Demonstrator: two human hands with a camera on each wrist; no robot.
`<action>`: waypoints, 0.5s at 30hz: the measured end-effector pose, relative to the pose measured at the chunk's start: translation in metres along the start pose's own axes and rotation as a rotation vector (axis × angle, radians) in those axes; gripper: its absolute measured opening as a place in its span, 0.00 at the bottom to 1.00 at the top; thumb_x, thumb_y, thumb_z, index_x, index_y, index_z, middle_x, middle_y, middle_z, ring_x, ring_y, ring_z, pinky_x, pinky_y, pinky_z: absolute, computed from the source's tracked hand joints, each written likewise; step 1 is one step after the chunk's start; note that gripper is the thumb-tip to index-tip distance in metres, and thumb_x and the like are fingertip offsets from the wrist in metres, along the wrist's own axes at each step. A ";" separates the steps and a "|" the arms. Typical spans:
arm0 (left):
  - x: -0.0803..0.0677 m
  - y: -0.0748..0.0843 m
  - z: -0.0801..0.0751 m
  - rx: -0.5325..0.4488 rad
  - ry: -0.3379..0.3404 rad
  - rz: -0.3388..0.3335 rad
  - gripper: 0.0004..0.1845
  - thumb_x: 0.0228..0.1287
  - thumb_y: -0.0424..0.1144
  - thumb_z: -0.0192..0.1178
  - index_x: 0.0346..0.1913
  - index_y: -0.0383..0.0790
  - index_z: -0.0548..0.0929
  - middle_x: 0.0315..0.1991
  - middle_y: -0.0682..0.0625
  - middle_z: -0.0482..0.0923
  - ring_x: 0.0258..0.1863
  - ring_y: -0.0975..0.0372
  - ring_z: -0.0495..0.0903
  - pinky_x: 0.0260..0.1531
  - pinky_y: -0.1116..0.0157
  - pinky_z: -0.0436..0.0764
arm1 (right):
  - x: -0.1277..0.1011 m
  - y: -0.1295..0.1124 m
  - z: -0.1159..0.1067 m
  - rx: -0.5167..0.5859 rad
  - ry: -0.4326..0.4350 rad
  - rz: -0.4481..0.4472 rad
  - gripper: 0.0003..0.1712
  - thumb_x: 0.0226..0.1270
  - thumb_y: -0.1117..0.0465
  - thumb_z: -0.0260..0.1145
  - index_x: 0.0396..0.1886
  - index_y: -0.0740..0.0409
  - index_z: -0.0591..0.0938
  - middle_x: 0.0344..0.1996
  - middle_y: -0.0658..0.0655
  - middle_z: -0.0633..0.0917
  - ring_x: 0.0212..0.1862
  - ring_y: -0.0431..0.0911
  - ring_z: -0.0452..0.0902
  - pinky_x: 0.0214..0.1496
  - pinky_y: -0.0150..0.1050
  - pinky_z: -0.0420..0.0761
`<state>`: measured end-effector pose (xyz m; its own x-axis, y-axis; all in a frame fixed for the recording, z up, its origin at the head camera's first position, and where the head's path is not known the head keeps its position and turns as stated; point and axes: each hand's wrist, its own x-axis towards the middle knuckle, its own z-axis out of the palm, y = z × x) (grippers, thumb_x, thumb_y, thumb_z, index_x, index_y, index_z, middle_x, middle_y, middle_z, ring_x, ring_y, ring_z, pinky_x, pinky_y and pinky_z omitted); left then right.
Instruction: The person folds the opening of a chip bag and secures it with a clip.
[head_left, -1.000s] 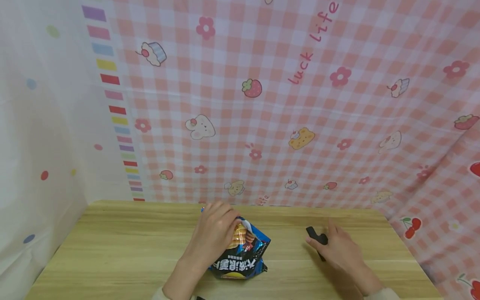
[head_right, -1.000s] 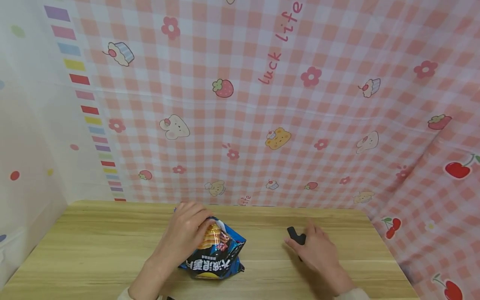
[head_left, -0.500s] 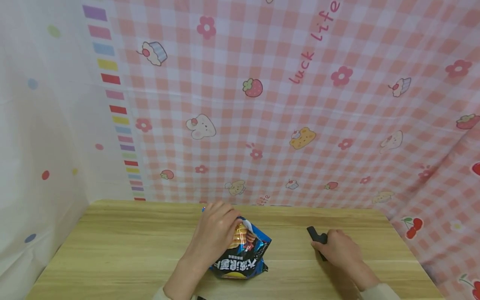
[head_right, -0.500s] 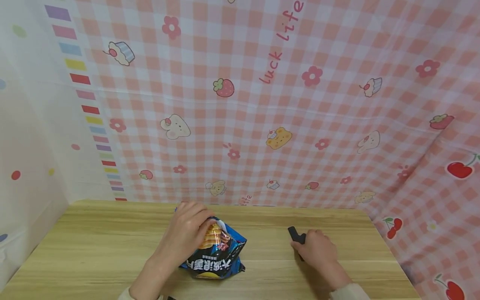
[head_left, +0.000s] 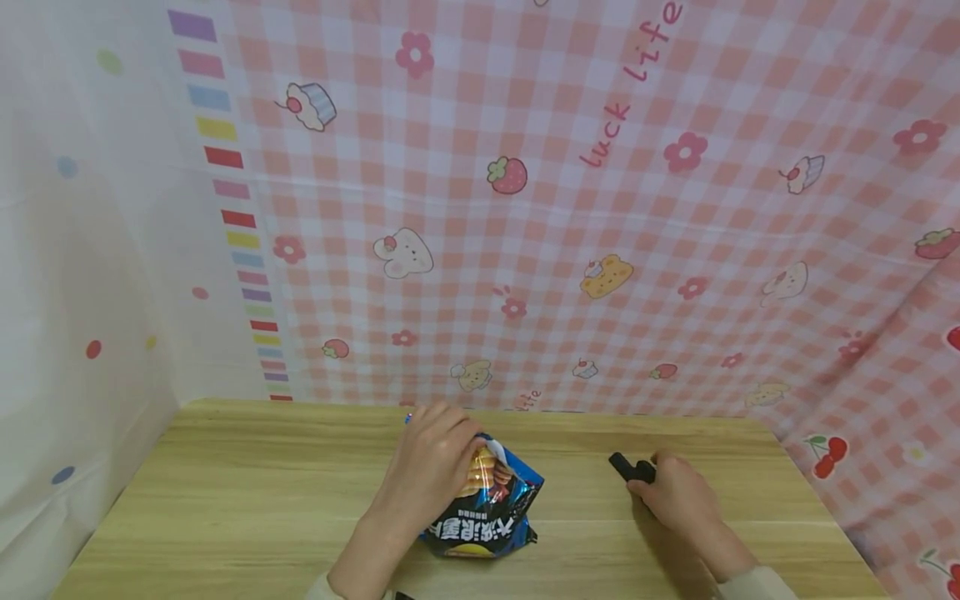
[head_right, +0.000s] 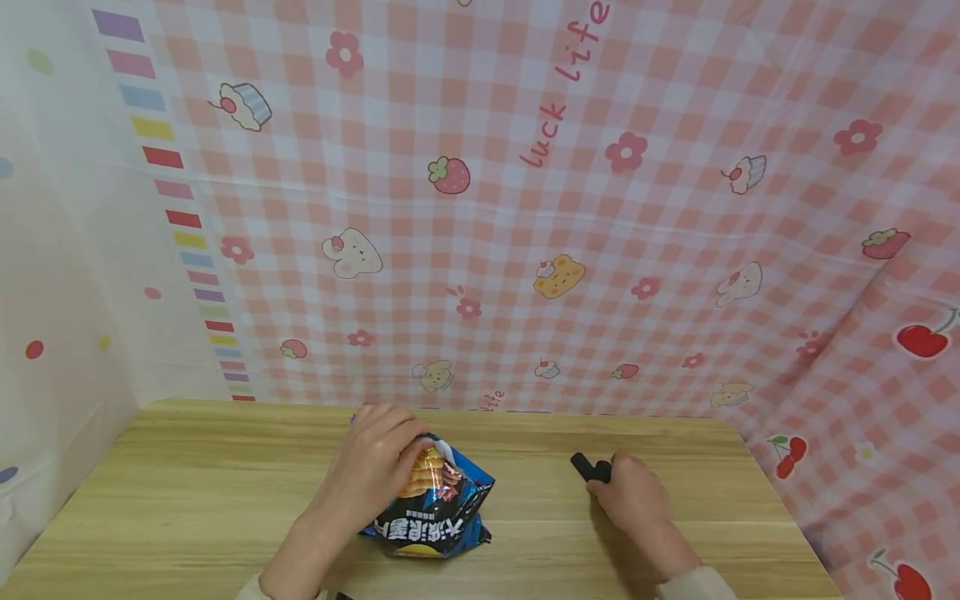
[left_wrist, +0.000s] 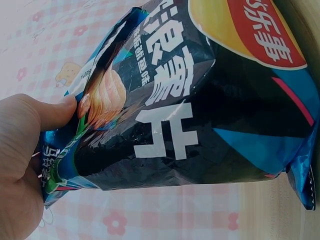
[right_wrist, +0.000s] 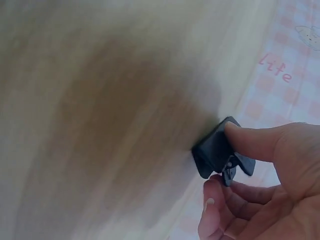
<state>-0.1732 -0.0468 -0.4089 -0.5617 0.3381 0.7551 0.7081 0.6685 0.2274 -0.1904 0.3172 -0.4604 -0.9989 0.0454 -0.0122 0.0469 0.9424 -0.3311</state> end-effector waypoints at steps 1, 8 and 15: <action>0.000 0.000 0.000 -0.001 0.000 0.000 0.07 0.56 0.30 0.79 0.36 0.39 0.90 0.32 0.54 0.84 0.36 0.61 0.78 0.38 0.64 0.74 | 0.000 -0.001 -0.001 0.009 0.008 -0.005 0.28 0.65 0.57 0.76 0.50 0.78 0.80 0.40 0.72 0.87 0.41 0.61 0.87 0.41 0.58 0.85; 0.000 0.000 0.000 0.002 -0.003 -0.005 0.08 0.56 0.30 0.79 0.36 0.39 0.90 0.32 0.55 0.83 0.36 0.61 0.78 0.38 0.64 0.74 | -0.005 -0.007 -0.006 0.086 0.018 -0.038 0.19 0.70 0.57 0.74 0.43 0.72 0.83 0.27 0.56 0.84 0.25 0.45 0.74 0.26 0.41 0.75; 0.000 0.000 0.000 -0.005 -0.002 -0.003 0.08 0.56 0.30 0.79 0.36 0.39 0.90 0.32 0.54 0.84 0.36 0.61 0.78 0.38 0.64 0.75 | -0.010 -0.017 -0.011 0.140 0.090 -0.076 0.17 0.70 0.55 0.74 0.34 0.65 0.82 0.19 0.52 0.75 0.20 0.43 0.67 0.21 0.34 0.65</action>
<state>-0.1729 -0.0468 -0.4089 -0.5644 0.3372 0.7535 0.7086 0.6662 0.2326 -0.1815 0.3048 -0.4444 -0.9949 0.0117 0.1005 -0.0356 0.8892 -0.4562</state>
